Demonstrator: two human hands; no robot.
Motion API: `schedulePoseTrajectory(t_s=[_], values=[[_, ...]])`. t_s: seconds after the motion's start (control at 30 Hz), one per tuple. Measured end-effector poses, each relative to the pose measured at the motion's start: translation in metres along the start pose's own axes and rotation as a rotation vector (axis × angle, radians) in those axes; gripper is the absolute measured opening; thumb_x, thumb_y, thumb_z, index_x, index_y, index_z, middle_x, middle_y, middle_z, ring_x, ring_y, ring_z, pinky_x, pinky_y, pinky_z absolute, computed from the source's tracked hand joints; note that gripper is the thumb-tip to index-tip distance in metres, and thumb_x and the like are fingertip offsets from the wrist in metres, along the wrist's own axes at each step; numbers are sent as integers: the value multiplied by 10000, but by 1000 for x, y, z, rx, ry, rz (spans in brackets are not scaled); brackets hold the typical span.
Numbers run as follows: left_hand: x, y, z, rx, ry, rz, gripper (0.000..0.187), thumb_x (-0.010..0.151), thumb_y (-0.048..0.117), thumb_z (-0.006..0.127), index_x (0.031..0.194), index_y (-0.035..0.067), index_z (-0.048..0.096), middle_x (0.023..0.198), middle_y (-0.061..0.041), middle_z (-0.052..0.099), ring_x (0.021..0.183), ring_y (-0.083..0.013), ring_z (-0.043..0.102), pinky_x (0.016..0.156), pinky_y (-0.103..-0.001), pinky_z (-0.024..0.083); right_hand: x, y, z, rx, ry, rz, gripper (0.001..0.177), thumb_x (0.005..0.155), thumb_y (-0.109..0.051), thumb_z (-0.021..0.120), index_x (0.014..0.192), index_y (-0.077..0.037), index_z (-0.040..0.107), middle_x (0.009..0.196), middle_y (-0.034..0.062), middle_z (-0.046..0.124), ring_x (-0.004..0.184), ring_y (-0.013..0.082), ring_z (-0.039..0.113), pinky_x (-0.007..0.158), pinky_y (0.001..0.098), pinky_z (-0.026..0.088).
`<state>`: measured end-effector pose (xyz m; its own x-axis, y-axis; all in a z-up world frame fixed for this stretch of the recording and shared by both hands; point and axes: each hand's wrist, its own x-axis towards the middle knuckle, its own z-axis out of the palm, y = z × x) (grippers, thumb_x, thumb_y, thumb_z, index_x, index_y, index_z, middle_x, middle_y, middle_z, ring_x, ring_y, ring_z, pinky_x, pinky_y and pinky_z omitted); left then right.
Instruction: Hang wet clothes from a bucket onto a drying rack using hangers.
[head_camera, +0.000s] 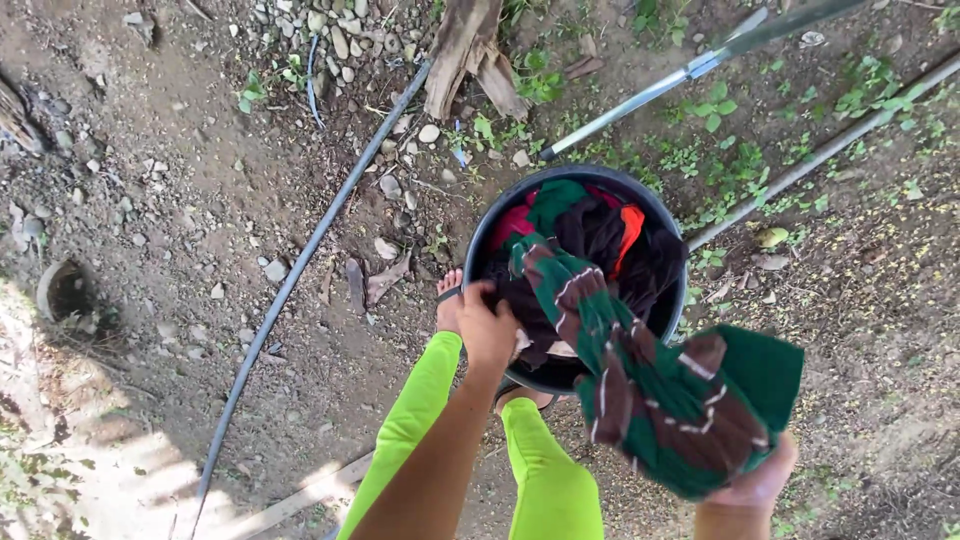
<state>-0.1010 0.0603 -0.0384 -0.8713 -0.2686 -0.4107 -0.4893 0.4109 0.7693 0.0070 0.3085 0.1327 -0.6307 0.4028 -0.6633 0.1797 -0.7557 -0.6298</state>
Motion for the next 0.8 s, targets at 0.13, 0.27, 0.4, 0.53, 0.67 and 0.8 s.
schedulePoseTrajectory(t_s=[0.13,0.27,0.4,0.53,0.67,0.8], values=[[-8,31,-7,13,-38,364,666,863,120,718,1449,16,420,1413,-318,426,1296,-485,431,1112,-545,319,25,37,63,-505,133,171,783,906,-556,490,1545,-104,457,1379,249,587,1127,429,647,932,569,503],[-2,-5,5,121,-312,602,845,842,50,654,1590,7,264,1609,-293,313,1525,-489,278,1252,-597,100,53,88,108,-1704,11,-34,989,686,-606,843,1502,-203,457,1324,220,566,1124,404,627,907,481,546],[-1,6,-23,43,-339,454,920,822,68,594,1637,6,173,1676,-267,240,1551,-464,259,1275,-552,202,89,126,59,-2072,16,-310,555,781,-483,817,1236,-180,720,1167,111,665,1143,329,649,1065,431,507],[-1,-18,-11,172,-395,350,950,844,180,672,1615,24,139,1665,-262,194,1498,-495,217,1221,-545,250,62,78,38,-1157,-102,-163,493,709,-266,774,1110,19,748,1209,146,639,1093,285,660,973,419,506],[14,-30,-1,536,-585,177,979,854,286,721,1599,98,114,1683,-171,131,1517,-463,186,1191,-590,215,2,36,-18,-131,-297,-19,516,745,-120,670,1211,95,620,1219,238,649,1090,356,644,982,495,474],[10,-11,9,492,-426,353,988,818,382,793,1542,37,216,1602,-245,209,1455,-493,240,1148,-588,252,-43,3,-49,-15,-133,-76,395,911,-180,603,1225,59,617,1148,212,671,1003,336,654,890,484,514]])
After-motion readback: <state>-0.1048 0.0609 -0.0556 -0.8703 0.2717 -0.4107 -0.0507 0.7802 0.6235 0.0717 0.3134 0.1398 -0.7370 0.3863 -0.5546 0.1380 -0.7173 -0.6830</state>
